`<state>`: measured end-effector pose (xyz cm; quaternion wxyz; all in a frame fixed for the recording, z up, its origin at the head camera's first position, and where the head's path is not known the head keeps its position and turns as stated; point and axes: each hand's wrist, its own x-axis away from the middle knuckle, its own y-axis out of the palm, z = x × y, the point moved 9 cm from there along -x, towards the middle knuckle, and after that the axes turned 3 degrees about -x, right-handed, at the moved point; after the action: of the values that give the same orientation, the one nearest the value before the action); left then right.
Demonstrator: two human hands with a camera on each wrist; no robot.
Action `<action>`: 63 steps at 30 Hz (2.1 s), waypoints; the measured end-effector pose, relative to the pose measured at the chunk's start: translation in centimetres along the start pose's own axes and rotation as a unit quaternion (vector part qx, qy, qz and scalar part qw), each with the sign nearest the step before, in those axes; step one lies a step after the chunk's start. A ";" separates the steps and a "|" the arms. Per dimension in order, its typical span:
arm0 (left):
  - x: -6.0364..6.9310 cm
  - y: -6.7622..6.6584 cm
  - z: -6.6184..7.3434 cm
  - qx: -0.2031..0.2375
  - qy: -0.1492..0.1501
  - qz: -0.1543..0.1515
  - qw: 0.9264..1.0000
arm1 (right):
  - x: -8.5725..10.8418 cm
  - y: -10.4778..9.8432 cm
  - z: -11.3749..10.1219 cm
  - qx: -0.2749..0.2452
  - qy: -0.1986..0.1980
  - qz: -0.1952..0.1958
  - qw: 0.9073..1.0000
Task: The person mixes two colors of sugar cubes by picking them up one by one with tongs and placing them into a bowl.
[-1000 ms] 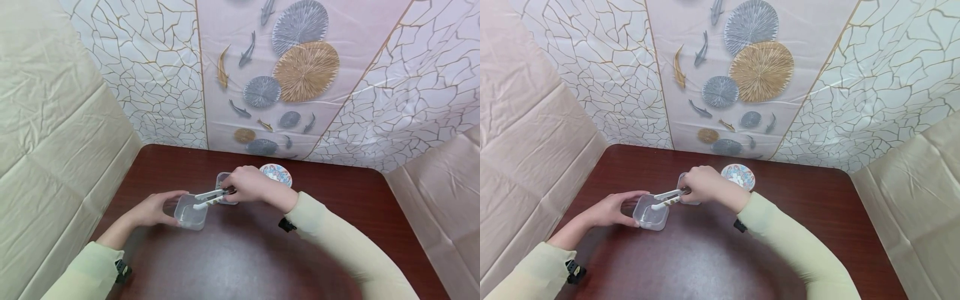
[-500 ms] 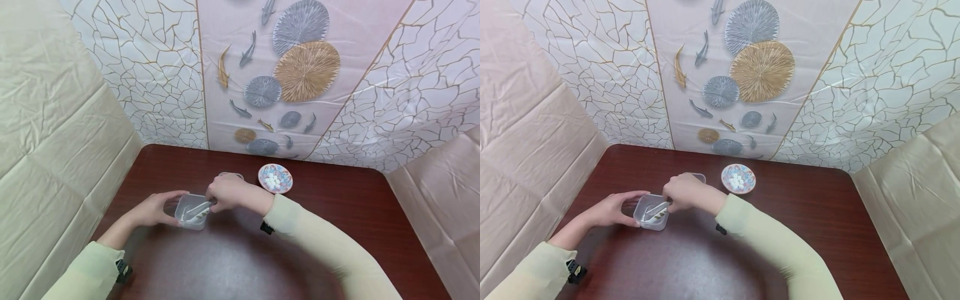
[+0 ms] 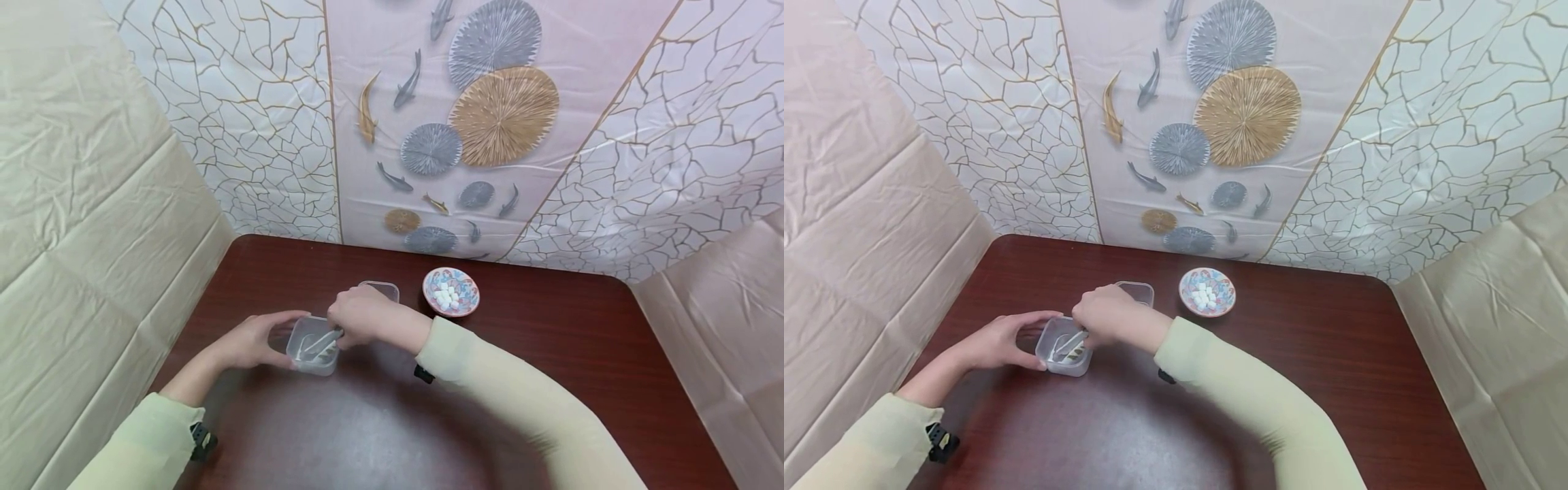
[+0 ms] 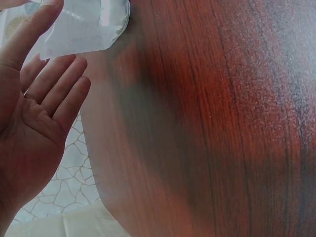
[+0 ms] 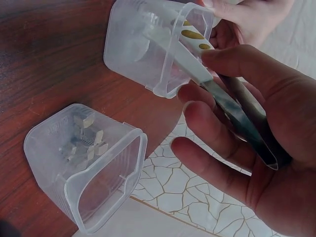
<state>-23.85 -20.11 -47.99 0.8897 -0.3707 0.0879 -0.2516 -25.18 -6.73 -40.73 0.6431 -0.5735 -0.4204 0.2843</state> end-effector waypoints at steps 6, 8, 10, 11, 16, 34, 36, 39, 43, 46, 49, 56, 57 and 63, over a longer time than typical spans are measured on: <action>0.0 0.1 0.0 0.000 0.003 0.004 1.000 | -0.2 -0.3 0.3 0.030 0.016 0.008 0.999; 0.0 0.1 -0.1 -0.002 0.005 0.006 1.000 | -0.2 -0.5 0.4 0.041 0.020 0.016 0.999; 0.0 0.1 -0.1 -0.002 0.002 0.007 1.000 | -0.3 -0.6 0.6 0.050 0.023 0.024 0.998; 0.0 0.1 -0.1 -0.003 0.002 0.007 1.000 | -0.3 -0.5 0.7 0.053 0.023 0.027 0.998; 0.0 0.1 -0.3 -0.001 -0.008 0.004 1.000 | -0.2 -0.4 1.0 0.050 0.019 0.036 0.998; 0.0 0.0 -0.1 -0.004 0.005 0.005 1.000 | -0.5 0.4 -0.1 0.088 0.024 0.020 0.996; 0.0 0.1 -0.1 -0.003 0.003 0.005 1.000 | -0.6 0.3 -0.3 0.091 0.023 0.022 0.995; -0.1 0.1 -0.2 -0.001 0.002 0.006 1.000 | -0.5 0.1 -0.4 0.084 0.022 0.025 0.996; 0.0 0.1 -0.2 -0.003 0.003 0.008 1.000 | -0.1 -0.5 0.0 0.058 0.017 0.039 0.997; 0.0 0.0 -0.1 -0.007 0.005 0.009 1.000 | 0.5 -1.0 0.5 0.031 0.013 0.050 0.998; 0.0 -0.1 -0.1 -0.009 0.007 0.010 1.000 | 1.4 -1.5 1.1 0.004 0.008 0.057 0.998; 0.0 -0.1 -0.1 -0.005 0.005 0.006 1.000 | 4.4 -3.0 2.4 -0.030 -0.016 0.099 0.995; 0.0 -0.1 -0.1 -0.006 0.004 0.006 1.000 | 4.9 -3.2 2.6 -0.031 -0.019 0.107 0.994; 0.0 0.0 -0.1 -0.008 0.004 0.008 1.000 | 8.0 -4.6 4.1 -0.062 -0.025 0.146 0.987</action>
<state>-23.91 -20.22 -48.05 0.8883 -0.3758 0.0966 -0.2455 -25.36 1.27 -34.60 0.5468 -0.6604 -0.3650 0.3628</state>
